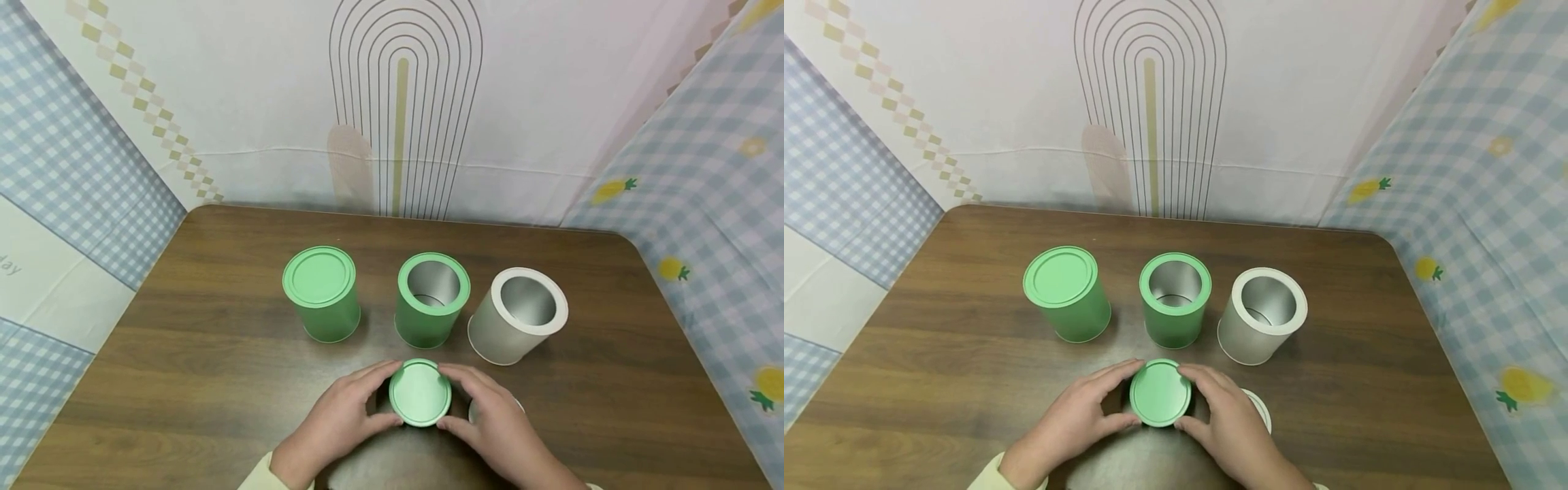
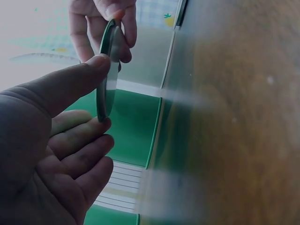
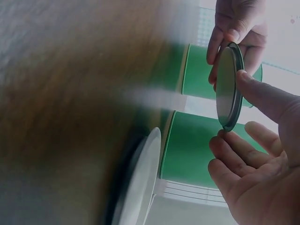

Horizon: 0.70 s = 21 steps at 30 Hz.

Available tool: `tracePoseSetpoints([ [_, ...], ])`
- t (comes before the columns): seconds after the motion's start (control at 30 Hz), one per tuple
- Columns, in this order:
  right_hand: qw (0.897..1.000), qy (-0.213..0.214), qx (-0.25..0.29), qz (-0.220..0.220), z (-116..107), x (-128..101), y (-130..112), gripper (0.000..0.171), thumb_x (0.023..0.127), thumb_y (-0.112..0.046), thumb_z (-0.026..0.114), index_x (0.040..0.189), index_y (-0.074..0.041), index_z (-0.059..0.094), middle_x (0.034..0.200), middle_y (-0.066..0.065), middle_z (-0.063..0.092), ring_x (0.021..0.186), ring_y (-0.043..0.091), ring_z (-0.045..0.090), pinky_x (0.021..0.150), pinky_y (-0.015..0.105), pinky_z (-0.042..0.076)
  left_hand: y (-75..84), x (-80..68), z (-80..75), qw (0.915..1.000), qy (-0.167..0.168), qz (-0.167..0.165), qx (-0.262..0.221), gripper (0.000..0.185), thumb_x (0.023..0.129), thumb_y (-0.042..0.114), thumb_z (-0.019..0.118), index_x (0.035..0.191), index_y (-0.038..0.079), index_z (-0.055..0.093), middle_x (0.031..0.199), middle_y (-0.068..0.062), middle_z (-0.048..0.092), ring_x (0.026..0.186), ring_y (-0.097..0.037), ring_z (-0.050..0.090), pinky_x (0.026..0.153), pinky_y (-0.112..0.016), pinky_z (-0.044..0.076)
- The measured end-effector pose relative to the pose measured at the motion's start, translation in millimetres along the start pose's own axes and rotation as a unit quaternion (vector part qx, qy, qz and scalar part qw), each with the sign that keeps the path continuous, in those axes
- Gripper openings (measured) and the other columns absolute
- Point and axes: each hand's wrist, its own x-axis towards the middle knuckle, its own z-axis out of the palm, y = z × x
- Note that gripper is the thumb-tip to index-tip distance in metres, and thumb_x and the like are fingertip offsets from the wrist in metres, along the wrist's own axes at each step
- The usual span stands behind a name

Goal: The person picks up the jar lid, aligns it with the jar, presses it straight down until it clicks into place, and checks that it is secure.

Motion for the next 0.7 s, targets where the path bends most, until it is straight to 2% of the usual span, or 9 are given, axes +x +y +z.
tracePoseSetpoints([
  [0.13,1.000,0.019,0.020,0.000,-1.7,0.7,1.5,0.071,0.061,-0.016,0.096,0.126,-0.013,0.066,0.124,-0.008,0.067,0.114,0.013,0.065,0.097,0.012,0.044,2.5,2.0,0.2,0.9999,0.016,-0.004,-0.002,0.074,0.073,0.030,0.090,0.138,0.009,0.060,0.136,-0.009,0.063,0.126,-0.022,0.060,0.101,-0.040,0.051],
  [0.2,0.999,0.026,0.030,0.000,-1.9,1.0,1.5,0.071,0.061,-0.014,0.096,0.125,-0.012,0.066,0.123,-0.007,0.068,0.114,0.015,0.065,0.098,0.008,0.040,3.1,2.0,0.1,0.9998,0.021,-0.004,-0.001,0.075,0.073,0.030,0.090,0.138,0.010,0.060,0.136,-0.010,0.063,0.126,-0.022,0.059,0.100,-0.041,0.052],
  [0.7,0.999,0.042,0.020,0.016,-5.6,1.1,-0.2,0.072,0.060,-0.017,0.097,0.125,-0.018,0.066,0.123,-0.011,0.069,0.112,0.012,0.067,0.095,0.009,0.043,4.5,2.9,-1.1,0.9984,0.052,0.023,-0.002,0.076,0.072,0.028,0.091,0.138,0.008,0.060,0.136,-0.011,0.063,0.126,-0.023,0.060,0.098,-0.042,0.053],
])
